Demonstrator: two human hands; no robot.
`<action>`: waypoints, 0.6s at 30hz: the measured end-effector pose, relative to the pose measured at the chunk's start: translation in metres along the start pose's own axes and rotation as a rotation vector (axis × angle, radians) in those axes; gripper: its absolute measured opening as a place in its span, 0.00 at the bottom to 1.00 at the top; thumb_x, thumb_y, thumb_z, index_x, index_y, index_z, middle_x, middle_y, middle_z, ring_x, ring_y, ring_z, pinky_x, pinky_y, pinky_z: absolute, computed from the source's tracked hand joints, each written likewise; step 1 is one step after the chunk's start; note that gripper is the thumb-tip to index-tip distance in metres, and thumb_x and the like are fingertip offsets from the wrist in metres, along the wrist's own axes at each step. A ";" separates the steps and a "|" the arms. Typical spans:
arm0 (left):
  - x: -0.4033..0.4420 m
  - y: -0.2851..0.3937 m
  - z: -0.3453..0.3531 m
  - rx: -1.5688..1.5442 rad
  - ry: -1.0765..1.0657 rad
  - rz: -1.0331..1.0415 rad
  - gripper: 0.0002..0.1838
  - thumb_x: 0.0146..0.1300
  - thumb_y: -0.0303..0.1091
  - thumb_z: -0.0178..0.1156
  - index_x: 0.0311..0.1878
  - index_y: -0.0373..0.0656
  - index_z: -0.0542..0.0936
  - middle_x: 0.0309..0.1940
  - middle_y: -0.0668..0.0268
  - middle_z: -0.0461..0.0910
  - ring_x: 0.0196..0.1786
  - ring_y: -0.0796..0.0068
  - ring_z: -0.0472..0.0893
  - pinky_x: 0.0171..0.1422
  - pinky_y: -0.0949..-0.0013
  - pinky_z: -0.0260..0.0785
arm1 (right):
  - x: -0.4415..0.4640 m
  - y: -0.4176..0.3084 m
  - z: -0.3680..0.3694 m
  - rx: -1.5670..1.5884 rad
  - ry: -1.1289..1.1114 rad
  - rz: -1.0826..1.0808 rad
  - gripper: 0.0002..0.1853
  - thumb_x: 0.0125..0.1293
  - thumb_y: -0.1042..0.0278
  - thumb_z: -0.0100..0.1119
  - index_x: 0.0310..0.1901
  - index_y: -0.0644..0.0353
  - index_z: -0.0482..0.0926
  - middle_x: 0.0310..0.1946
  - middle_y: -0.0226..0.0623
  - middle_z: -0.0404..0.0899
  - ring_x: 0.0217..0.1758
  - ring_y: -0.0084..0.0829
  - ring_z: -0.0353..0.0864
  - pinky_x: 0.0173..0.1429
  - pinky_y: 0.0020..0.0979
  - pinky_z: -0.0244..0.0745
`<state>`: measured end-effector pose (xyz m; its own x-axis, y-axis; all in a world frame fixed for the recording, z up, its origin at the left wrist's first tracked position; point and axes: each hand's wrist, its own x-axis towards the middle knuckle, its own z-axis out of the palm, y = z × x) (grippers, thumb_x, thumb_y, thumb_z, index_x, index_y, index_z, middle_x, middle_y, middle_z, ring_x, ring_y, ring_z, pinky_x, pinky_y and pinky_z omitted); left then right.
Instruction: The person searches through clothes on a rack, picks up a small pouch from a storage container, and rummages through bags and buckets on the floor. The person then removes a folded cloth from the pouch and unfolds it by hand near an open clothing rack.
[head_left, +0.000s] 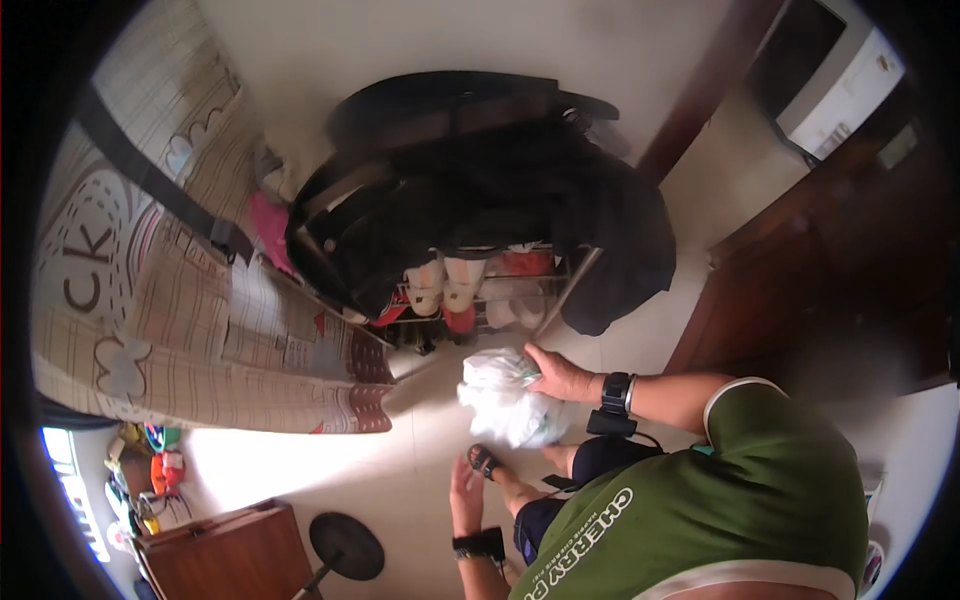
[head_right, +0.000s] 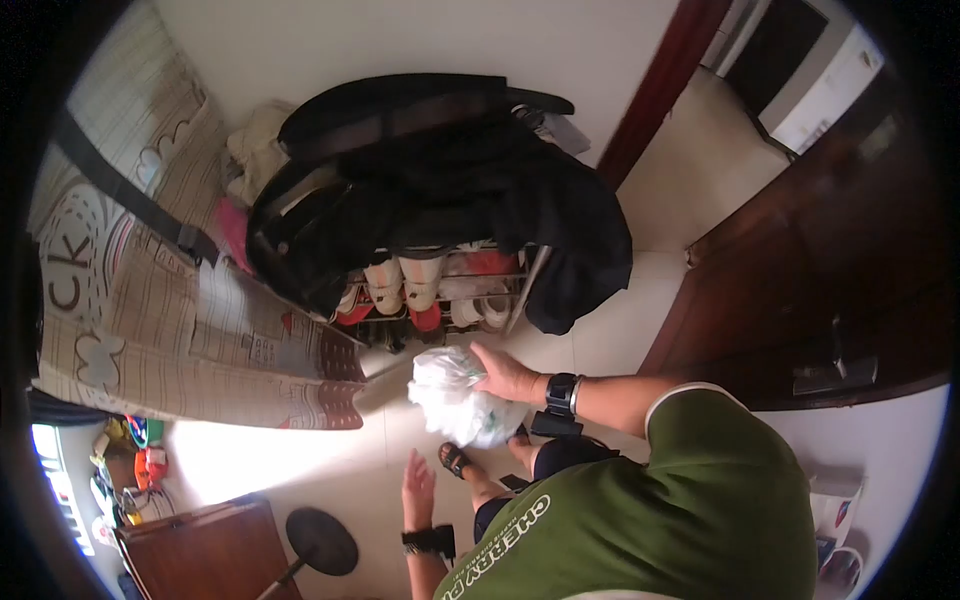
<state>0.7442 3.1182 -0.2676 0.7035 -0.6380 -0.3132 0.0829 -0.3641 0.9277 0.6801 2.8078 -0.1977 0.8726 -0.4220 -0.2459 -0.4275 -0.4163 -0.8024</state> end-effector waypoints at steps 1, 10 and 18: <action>0.009 0.011 0.001 -0.216 -0.006 -0.061 0.30 0.69 0.40 0.50 0.70 0.38 0.58 0.51 0.58 0.78 0.49 0.65 0.80 0.52 0.65 0.73 | -0.003 -0.008 0.003 0.190 -0.133 -0.030 0.31 0.57 0.71 0.62 0.61 0.66 0.60 0.52 0.53 0.75 0.58 0.36 0.74 0.57 0.33 0.70; 0.030 0.077 0.002 -0.921 0.073 -0.263 0.23 0.70 0.44 0.48 0.59 0.37 0.70 0.48 0.59 0.79 0.46 0.66 0.81 0.47 0.64 0.77 | 0.016 -0.019 0.042 0.602 -0.722 -0.085 0.17 0.65 0.66 0.57 0.54 0.60 0.75 0.51 0.37 0.77 0.53 0.27 0.74 0.60 0.31 0.68; 0.024 0.062 -0.011 -1.410 0.096 -0.266 0.27 0.72 0.48 0.42 0.66 0.39 0.63 0.61 0.60 0.70 0.62 0.59 0.71 0.67 0.56 0.64 | 0.008 -0.039 0.017 1.059 -0.606 0.418 0.36 0.65 0.41 0.54 0.67 0.56 0.59 0.61 0.42 0.67 0.63 0.30 0.66 0.62 0.32 0.66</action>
<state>0.7739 3.0876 -0.2157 0.5953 -0.5910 -0.5444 0.7941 0.5364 0.2860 0.7079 2.8340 -0.1779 0.8050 0.1821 -0.5646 -0.5417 0.6136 -0.5745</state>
